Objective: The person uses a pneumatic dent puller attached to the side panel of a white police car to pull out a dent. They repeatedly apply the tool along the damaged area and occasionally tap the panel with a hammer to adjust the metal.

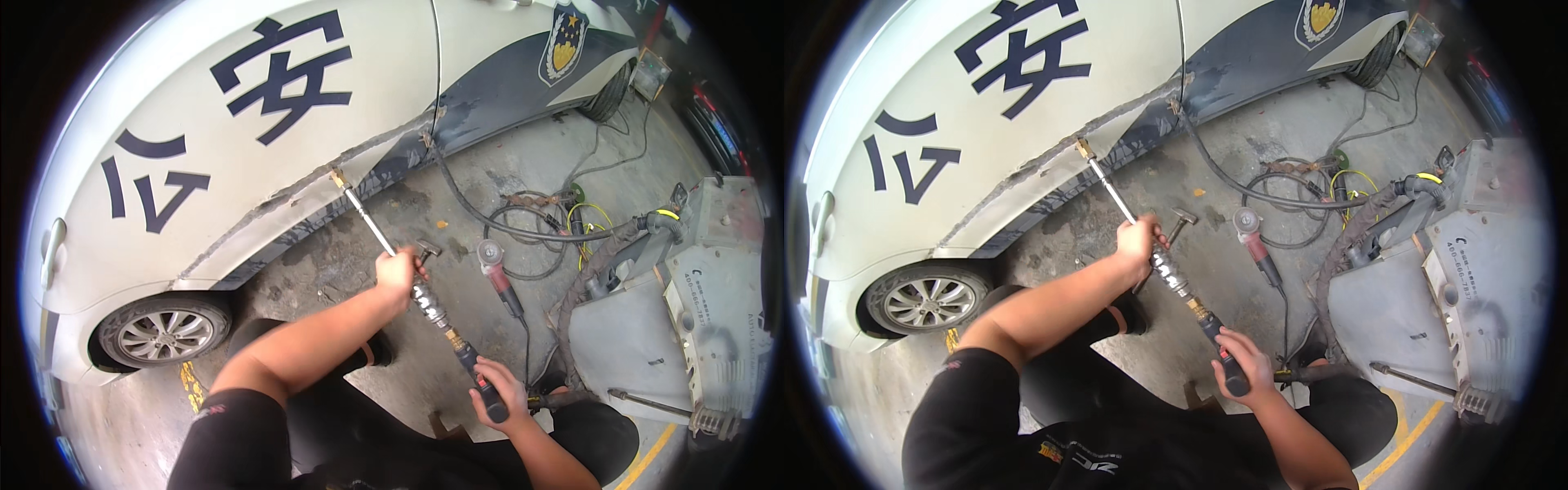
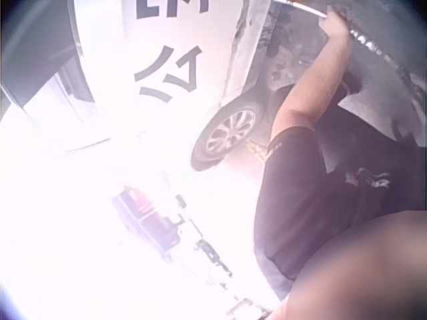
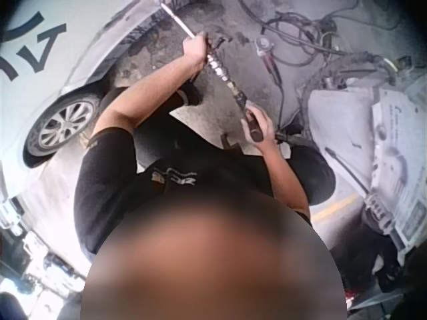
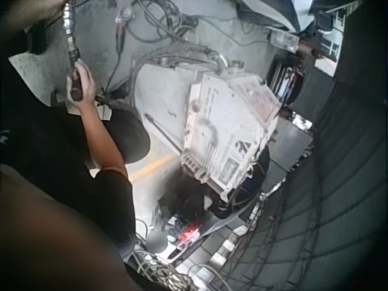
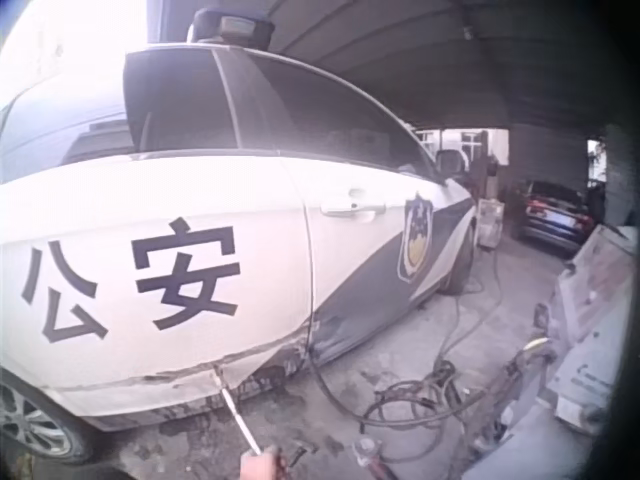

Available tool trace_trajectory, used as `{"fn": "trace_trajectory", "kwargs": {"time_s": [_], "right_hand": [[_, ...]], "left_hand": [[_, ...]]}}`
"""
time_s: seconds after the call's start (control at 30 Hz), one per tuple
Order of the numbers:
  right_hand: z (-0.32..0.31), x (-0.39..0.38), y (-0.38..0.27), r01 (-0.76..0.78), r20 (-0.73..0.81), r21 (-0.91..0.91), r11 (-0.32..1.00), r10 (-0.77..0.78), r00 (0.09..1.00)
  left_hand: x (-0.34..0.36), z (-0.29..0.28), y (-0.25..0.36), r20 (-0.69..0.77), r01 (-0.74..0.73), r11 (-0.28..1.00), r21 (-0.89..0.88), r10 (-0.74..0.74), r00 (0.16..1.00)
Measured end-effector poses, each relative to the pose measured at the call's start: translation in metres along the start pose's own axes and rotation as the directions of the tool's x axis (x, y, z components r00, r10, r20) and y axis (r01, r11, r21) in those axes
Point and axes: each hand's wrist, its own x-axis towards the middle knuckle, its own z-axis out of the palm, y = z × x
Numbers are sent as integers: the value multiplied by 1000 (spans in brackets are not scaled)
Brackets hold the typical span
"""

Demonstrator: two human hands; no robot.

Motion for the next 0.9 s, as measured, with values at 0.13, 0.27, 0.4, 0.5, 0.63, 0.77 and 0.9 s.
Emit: {"fn": "trace_trajectory", "kwargs": {"time_s": [0.13,0.27,0.4,0.5,0.63,0.77,0.9], "right_hand": [[-14,9,22,-404,175,610,681,382,907],[-43,27,50,-713,604,700,46,496,624],[-46,30,54,-745,698,658,-107,457,551],[-36,27,50,-748,634,663,-28,552,542],[-21,18,50,-681,511,709,182,533,674],[-19,13,55,-653,490,737,176,525,696],[-21,10,57,-632,527,773,56,497,689]], "left_hand": [[13,-6,-34,25,73,996,-59,-71,997],[18,-9,-20,108,247,963,-110,-235,966],[3,-10,-13,98,266,957,-119,-255,962],[2,-22,-19,44,269,951,-150,-265,963],[10,-39,-24,68,314,939,-142,-307,949],[9,-36,-21,119,323,941,-102,-310,943],[4,-20,-17,157,311,948,-71,-297,942]]}}
